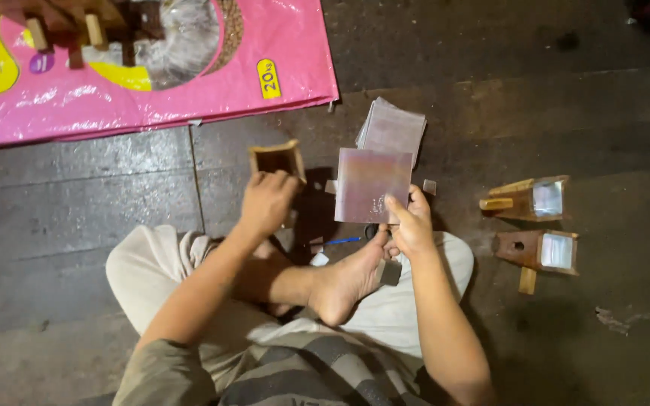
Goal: Marking thin sheets of material with a pen using a wooden jig and then cutting them with scissors.
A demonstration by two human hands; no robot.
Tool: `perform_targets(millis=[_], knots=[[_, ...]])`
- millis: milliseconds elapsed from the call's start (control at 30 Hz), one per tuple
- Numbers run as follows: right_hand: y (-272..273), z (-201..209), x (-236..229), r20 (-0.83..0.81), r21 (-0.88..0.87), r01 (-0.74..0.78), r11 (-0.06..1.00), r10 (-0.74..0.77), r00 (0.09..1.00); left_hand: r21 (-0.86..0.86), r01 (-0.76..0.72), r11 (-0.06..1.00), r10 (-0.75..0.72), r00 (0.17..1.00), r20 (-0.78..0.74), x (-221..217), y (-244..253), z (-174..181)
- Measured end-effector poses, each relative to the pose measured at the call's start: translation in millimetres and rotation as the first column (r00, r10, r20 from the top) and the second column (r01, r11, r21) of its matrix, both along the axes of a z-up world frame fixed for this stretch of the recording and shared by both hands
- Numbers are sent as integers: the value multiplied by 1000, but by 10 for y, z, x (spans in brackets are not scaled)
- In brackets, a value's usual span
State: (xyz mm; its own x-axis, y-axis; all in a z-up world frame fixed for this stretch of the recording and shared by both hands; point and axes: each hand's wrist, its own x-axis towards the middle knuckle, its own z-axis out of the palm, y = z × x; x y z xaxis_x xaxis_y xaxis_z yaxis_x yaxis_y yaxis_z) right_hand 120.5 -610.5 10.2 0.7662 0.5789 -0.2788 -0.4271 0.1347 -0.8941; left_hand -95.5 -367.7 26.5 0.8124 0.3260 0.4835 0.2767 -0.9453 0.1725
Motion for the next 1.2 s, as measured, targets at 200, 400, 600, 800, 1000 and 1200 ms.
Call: perform_targets(millis=[200, 400, 600, 800, 1000, 1200], knots=[[81, 421, -344, -63, 84, -181, 980, 186, 981, -97, -9, 995, 2, 997, -73, 19, -373, -315], [157, 493, -555, -38, 125, -271, 954, 277, 960, -949, 303, -92, 320, 911, 260, -99, -391, 563], [300, 381, -289, 123, -212, -495, 843, 526, 842, -961, 235, 147, 404, 872, 275, -264, -304, 422], [925, 715, -417, 203, -945, -254, 206, 978, 37, -991, 99, 85, 403, 906, 126, -469, -277, 456], [904, -287, -611, -25, -1000, 17, -21, 963, -270, -995, 49, 88, 437, 896, 82, -459, -219, 357], [752, -416, -346, 37, -999, 1, 38, 978, -204, -953, -264, 150, 442, 880, -174, -495, -99, 101]])
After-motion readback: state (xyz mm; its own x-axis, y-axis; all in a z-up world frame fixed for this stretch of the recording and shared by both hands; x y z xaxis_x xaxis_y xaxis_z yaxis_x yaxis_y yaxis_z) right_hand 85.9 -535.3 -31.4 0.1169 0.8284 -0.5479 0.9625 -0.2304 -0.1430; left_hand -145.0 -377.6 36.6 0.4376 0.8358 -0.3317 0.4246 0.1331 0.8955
